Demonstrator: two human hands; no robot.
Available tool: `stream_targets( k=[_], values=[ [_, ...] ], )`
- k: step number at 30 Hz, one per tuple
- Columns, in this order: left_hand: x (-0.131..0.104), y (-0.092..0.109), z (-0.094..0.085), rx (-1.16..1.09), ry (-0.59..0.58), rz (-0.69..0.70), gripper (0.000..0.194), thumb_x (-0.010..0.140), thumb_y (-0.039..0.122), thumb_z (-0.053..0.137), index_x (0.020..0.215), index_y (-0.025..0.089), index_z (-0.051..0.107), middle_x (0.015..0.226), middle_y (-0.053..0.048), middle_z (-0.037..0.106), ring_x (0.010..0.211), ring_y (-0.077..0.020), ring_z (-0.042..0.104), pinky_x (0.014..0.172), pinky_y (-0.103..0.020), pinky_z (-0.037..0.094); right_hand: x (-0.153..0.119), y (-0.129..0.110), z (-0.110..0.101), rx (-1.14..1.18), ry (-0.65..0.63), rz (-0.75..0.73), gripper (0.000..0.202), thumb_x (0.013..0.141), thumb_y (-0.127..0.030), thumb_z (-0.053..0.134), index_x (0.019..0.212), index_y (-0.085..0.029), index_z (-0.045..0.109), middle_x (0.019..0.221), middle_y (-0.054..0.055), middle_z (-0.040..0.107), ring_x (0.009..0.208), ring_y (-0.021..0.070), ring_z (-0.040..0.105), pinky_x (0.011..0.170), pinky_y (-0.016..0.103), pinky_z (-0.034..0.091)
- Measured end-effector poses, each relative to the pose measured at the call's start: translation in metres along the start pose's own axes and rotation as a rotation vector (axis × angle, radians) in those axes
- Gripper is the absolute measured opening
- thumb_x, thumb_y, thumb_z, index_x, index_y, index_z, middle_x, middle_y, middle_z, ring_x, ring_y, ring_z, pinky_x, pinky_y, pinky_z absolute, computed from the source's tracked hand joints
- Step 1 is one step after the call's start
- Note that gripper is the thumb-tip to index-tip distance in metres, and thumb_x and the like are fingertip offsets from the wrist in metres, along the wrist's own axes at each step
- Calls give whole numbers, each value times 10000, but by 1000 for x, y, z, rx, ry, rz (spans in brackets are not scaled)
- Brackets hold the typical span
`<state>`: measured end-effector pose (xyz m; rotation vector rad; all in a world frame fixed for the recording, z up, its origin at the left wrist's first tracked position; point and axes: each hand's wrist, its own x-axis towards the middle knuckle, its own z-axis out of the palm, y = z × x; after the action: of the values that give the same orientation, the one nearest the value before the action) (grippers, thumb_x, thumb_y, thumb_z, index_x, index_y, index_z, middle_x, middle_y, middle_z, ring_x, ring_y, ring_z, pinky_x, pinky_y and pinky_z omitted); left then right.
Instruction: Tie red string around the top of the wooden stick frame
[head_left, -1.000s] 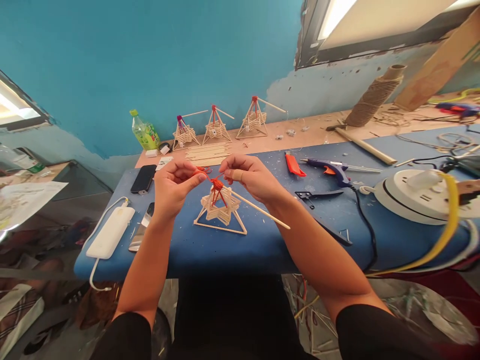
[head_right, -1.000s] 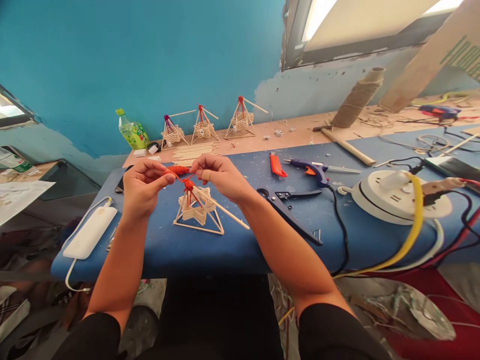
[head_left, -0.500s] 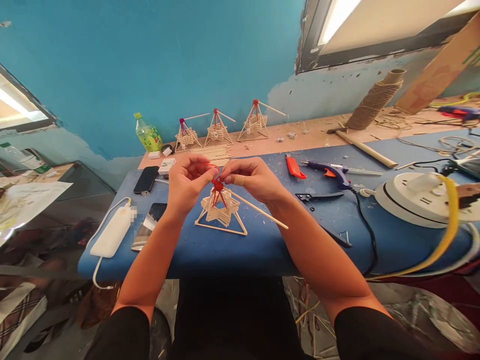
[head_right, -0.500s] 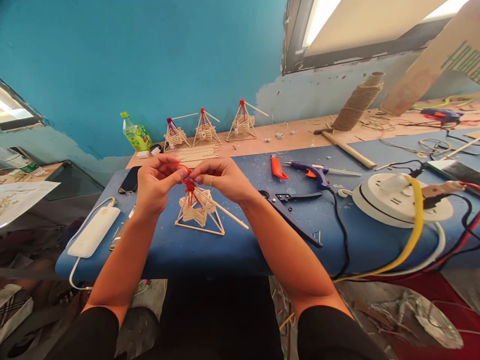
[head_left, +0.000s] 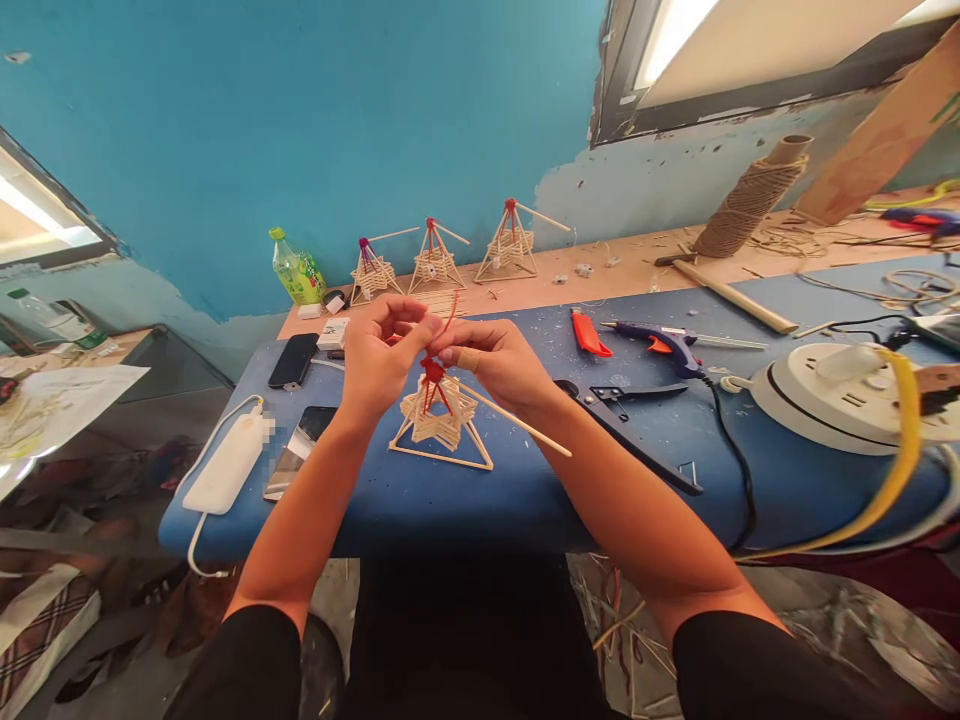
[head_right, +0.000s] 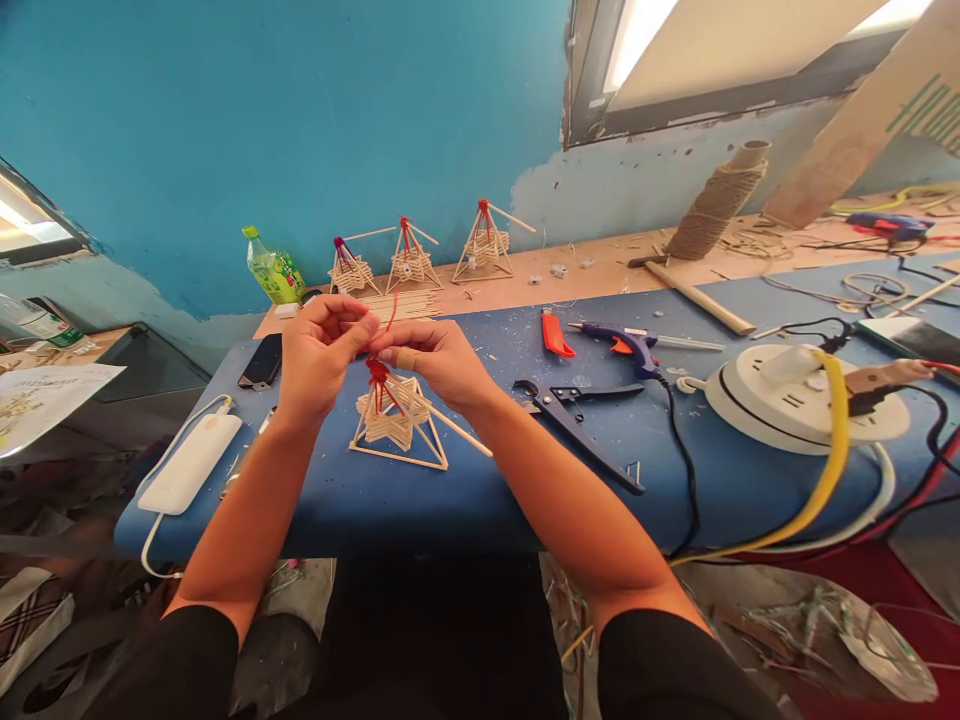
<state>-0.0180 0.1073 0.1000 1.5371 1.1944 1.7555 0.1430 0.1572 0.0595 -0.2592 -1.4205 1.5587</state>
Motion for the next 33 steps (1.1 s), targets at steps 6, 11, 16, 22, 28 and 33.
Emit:
stream_targets(
  k=[6, 11, 16, 22, 28, 33],
  values=[
    [-16, -4, -17, 74, -48, -38, 316, 763, 331, 907, 1007, 199, 755, 796, -39, 805, 695, -144, 751, 510, -214, 454, -2, 2, 5, -28, 119, -46, 158, 703, -324, 994, 821, -275, 902, 858, 19, 819, 819, 156, 726, 851, 342, 615],
    [-22, -3, -20, 187, -59, -22, 361, 730, 246, 917, 1054, 199, 763, 793, -28, 817, 630, -131, 716, 474, -220, 410, -3, -2, 10, -63, 120, -51, 194, 701, -346, 990, 796, -225, 874, 808, 19, 781, 761, 149, 695, 781, 333, 609],
    [-21, 2, -16, 228, -31, 29, 350, 730, 216, 879, 1058, 203, 758, 746, -4, 801, 564, -104, 636, 475, -233, 400, -5, -5, 16, -31, 124, -76, 207, 722, -334, 980, 795, -198, 841, 771, 7, 747, 716, 141, 703, 723, 314, 609],
    [-27, 3, -13, 248, 10, 77, 345, 744, 209, 832, 1076, 203, 742, 776, -2, 809, 595, -108, 639, 499, -244, 408, -6, -2, 19, -57, 168, -45, 255, 716, -341, 973, 805, -188, 789, 721, -1, 736, 661, 153, 706, 680, 327, 615],
    [-30, 0, -14, 237, 24, 95, 338, 743, 191, 827, 1068, 206, 736, 781, 3, 810, 624, -118, 675, 531, -260, 430, -12, -6, 21, -356, 222, -149, 121, 815, -306, 861, 832, -199, 806, 847, 42, 790, 760, 167, 709, 751, 349, 613],
    [-31, -3, -13, 226, 47, 129, 319, 737, 180, 815, 1044, 207, 735, 782, 6, 804, 634, -113, 659, 543, -260, 437, -14, -15, 20, -574, 147, -191, 111, 899, -269, 740, 845, -198, 805, 880, 59, 793, 781, 169, 688, 757, 350, 566]
  ],
)
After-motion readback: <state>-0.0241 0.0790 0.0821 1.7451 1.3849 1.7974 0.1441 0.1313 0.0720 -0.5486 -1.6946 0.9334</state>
